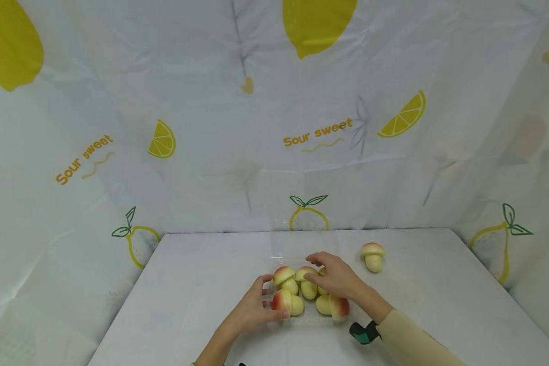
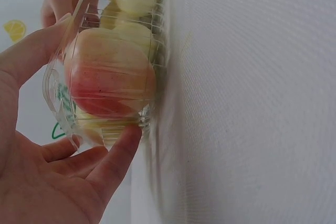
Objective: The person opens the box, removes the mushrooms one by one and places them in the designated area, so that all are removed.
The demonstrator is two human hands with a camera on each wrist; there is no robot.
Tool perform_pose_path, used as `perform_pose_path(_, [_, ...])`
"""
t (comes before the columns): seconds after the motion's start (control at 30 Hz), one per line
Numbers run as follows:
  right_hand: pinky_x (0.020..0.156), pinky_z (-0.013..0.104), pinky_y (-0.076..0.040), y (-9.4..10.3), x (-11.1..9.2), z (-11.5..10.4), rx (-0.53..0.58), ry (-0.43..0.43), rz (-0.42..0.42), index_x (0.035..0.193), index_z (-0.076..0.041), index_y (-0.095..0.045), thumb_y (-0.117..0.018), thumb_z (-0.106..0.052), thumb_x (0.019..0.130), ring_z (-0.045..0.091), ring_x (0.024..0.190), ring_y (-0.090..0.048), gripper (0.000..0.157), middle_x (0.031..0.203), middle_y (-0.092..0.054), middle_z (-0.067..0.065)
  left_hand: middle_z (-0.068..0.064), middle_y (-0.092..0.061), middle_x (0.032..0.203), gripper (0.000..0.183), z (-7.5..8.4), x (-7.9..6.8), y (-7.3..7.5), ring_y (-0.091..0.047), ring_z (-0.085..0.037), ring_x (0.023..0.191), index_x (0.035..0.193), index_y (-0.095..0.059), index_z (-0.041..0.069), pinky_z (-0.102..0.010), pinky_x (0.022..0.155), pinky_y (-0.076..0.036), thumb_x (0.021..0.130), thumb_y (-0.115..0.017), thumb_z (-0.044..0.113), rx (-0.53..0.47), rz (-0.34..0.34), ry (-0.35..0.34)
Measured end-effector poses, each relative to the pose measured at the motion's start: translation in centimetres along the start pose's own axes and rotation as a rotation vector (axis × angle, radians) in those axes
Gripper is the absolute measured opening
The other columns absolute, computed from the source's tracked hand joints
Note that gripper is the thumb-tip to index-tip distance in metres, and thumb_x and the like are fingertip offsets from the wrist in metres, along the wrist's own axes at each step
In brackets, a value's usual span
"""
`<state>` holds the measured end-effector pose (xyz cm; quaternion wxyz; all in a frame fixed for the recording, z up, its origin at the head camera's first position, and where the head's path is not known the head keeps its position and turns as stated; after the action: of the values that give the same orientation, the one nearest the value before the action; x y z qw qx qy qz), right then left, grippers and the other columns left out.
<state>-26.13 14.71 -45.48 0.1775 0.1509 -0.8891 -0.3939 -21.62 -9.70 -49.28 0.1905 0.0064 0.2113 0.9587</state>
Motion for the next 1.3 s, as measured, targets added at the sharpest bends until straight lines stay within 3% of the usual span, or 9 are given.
perform_pose_path(0.7, [0.082,0.040,-0.053,-1.2,0.1,-0.1,-0.096,0.005,0.023,0.117,-0.008,-0.070,-0.079,-0.031,0.088,0.020,0.095,-0.063,0.038,0.108,-0.068,0.000,-0.030,-0.047,0.140,0.093,0.0,0.0,0.0,-0.063,-0.041,0.114,0.150,-0.035,0.007,-0.052,0.092,-0.055,0.077,-0.091,0.022,-0.014,0.004,-0.016])
perform_pose_path(1.07, [0.082,0.038,-0.053,-1.3,0.2,0.4,-0.094,0.021,0.037,0.112,-0.014,-0.072,-0.077,-0.027,0.090,0.017,0.094,-0.063,0.026,0.105,-0.067,-0.005,-0.030,-0.049,0.138,0.095,0.1,-0.1,0.0,-0.063,-0.041,0.114,0.150,-0.035,0.005,-0.053,0.092,-0.054,0.077,-0.091,0.026,-0.004,0.000,-0.009])
perform_pose_path(1.3, [0.083,0.035,-0.056,-0.6,0.2,0.1,-0.023,0.056,0.035,0.115,-0.009,-0.072,-0.077,-0.022,0.091,0.018,0.097,-0.063,0.027,0.108,-0.067,-0.002,-0.028,-0.050,0.138,0.095,-0.1,0.0,0.0,-0.062,-0.040,0.115,0.150,-0.035,0.006,-0.052,0.091,-0.055,0.077,-0.091,0.028,-0.005,0.002,0.005])
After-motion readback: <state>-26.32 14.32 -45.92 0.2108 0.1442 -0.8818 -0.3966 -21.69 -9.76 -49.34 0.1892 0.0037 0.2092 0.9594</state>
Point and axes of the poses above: each hand's wrist, its own x-axis towards the middle knuckle, its own y-axis out of the back of the hand, z = x × y, the point moved 3 cm from there along x, towards the middle knuckle
